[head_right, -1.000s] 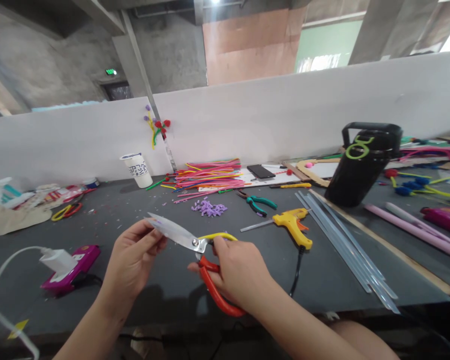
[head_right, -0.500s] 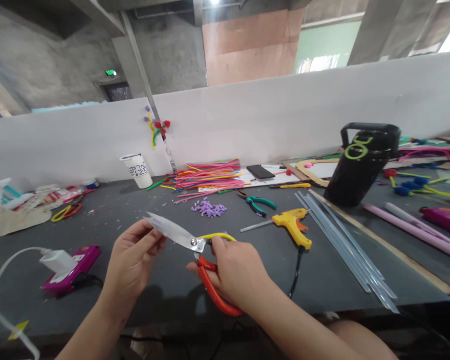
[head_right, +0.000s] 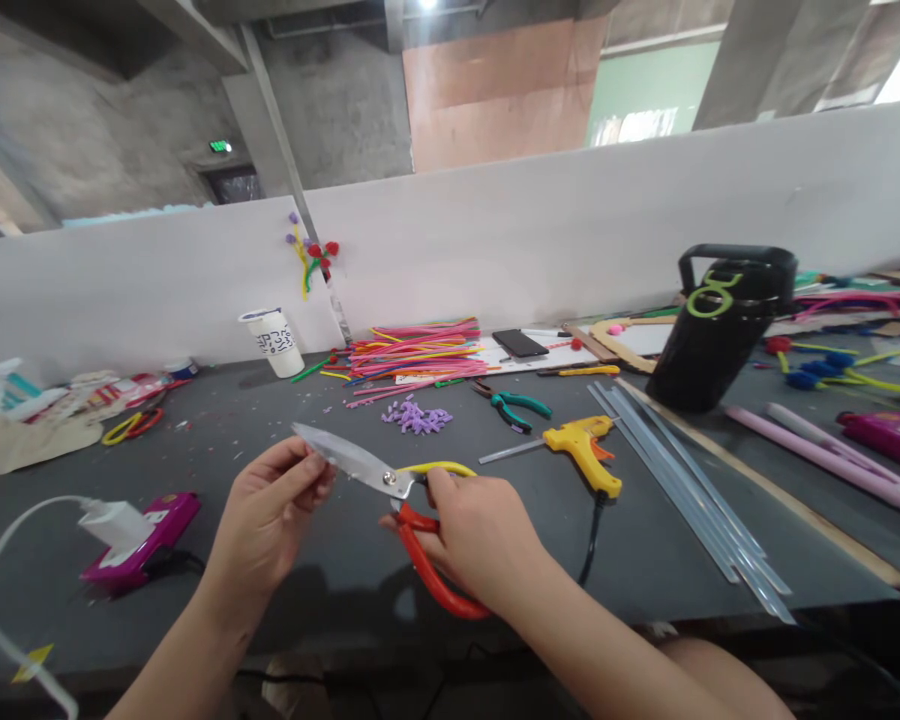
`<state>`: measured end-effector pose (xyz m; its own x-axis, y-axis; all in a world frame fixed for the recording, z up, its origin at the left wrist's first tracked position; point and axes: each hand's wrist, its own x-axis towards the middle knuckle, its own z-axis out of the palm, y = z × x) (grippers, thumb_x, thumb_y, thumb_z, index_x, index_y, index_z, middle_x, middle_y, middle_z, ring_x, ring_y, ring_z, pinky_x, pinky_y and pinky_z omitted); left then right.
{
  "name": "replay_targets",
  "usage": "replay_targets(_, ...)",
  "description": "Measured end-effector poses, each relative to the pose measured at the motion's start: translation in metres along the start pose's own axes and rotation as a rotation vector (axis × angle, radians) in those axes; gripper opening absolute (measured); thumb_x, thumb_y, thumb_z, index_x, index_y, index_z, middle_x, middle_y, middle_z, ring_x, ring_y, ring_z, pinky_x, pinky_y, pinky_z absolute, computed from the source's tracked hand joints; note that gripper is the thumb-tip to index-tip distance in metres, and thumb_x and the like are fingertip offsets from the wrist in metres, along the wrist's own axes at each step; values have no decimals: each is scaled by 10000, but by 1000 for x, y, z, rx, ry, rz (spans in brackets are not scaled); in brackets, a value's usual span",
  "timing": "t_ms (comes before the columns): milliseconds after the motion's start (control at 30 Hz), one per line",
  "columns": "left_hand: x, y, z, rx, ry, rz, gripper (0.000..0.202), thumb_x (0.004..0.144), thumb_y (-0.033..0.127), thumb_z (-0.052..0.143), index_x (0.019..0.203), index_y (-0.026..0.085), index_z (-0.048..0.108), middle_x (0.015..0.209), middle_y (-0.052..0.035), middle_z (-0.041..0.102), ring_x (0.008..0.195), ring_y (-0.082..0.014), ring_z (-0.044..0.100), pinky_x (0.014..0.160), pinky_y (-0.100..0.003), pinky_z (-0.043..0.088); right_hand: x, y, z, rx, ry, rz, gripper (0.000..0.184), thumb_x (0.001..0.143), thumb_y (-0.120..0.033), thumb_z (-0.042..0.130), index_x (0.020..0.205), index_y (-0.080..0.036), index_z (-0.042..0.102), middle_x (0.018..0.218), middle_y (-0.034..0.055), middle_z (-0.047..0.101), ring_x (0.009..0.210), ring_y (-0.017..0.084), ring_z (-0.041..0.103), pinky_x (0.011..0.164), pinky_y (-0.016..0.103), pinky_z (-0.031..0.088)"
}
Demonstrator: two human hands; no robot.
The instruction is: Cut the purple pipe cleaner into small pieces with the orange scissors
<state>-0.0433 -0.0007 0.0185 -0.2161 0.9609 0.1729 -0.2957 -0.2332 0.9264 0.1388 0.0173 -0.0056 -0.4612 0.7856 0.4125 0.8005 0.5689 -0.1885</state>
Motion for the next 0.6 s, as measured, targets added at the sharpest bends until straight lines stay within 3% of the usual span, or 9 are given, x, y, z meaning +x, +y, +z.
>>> replay_targets(133, -1, 0, 3, 21, -51, -58, 65, 668, 185, 650, 674, 144, 600, 581, 15, 571, 485, -58, 478, 462, -165, 364, 3, -2, -1, 328, -79, 125, 303, 765, -480, 464, 645, -202, 462, 511, -24, 521, 458, 120, 466, 445, 215, 256)
replay_targets(367, -3, -11, 11, 181, -310, -266, 92, 678, 220, 641, 663, 134, 609, 549, 3, 558, 470, -77, 470, 455, -187, 359, 10, -8, -9, 1010, -97, 278, 131, 715, -307, 494, 721, -177, 517, 537, -59, 455, 444, 78, 427, 435, 190, 355)
replay_targets(467, -5, -16, 13, 212, -408, -350, 105, 670, 235, 645, 662, 134, 620, 560, 0, 555, 473, -85, 478, 462, -197, 372, 11, -7, -9, 1157, -161, 326, 115, 703, -288, 505, 725, -176, 517, 492, -75, 440, 384, 64, 415, 382, 175, 354)
replay_targets(600, -8, -18, 16, 237, -448, -377, 89, 668, 223, 641, 680, 135, 635, 557, 3, 541, 476, -85, 475, 471, -201, 381, 11, -4, -7, 1174, -226, 355, 97, 697, -270, 511, 681, -174, 500, 419, -91, 426, 333, 55, 411, 335, 149, 321)
